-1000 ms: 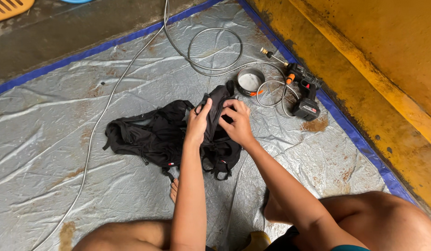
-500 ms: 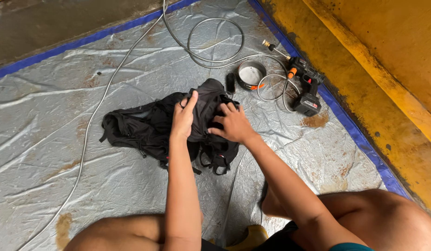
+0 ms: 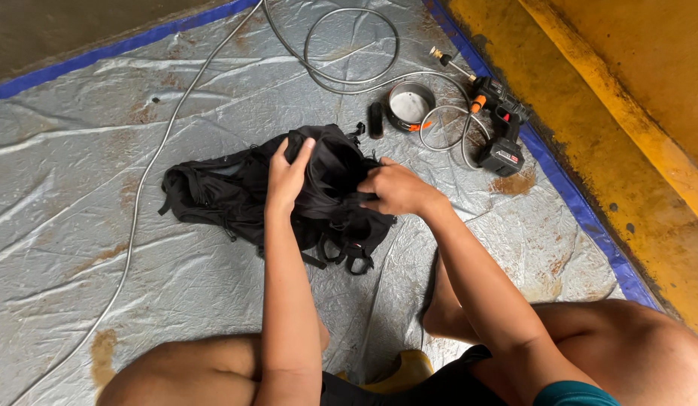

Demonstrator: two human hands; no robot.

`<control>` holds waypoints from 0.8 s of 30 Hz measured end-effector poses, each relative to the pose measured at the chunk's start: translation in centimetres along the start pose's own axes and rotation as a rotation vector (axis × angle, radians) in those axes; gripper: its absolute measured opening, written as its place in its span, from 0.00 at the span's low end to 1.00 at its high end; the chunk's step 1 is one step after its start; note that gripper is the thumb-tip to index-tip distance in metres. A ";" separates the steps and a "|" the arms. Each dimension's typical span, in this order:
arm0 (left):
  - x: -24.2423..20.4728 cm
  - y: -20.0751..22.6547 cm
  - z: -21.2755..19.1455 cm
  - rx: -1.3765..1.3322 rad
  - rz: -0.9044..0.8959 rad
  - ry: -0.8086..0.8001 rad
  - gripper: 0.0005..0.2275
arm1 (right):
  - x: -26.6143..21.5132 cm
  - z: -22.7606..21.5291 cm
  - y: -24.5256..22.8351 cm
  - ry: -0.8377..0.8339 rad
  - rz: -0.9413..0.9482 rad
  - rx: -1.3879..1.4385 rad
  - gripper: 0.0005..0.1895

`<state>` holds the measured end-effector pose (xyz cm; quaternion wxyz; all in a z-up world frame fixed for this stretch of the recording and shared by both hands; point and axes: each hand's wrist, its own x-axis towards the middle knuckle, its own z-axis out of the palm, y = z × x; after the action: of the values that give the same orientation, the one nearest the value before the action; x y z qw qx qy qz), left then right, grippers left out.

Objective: The person uses a handheld power tool on a black vest while sitting on a tarp-covered floor. They move the tool across different parts of the garment and adjust its position by hand.

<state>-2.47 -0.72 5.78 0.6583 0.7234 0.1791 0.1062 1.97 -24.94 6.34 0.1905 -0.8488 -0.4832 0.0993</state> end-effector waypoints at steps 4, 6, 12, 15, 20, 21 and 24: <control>-0.9 1.1 -1.2 0.237 -0.083 -0.105 0.47 | -0.5 -1.4 -0.9 0.207 -0.079 0.185 0.09; -1.3 2.2 -1.5 0.179 0.117 -0.088 0.49 | -0.5 -2.1 -1.0 0.313 -0.080 0.316 0.02; -1.3 3.1 -0.5 0.178 0.480 -0.589 0.19 | 0.4 0.5 0.9 0.429 -0.014 0.418 0.04; -0.8 1.4 1.2 0.559 0.200 -0.639 0.23 | 0.3 -0.3 1.2 0.577 0.088 0.437 0.08; -0.1 -4.4 3.0 0.198 0.164 -0.609 0.12 | -0.3 0.9 4.0 0.712 0.120 0.553 0.10; 0.2 -4.7 2.9 0.110 0.215 -0.583 0.11 | 0.0 1.1 4.3 0.732 0.127 0.641 0.11; -1.2 -1.5 3.0 -0.025 0.174 -0.571 0.06 | -0.7 1.6 3.7 0.839 0.169 0.645 0.11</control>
<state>-2.54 -3.81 4.07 0.6791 0.7286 -0.0774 -0.0433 3.95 -26.92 3.36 0.6098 -0.7499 -0.2403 -0.0899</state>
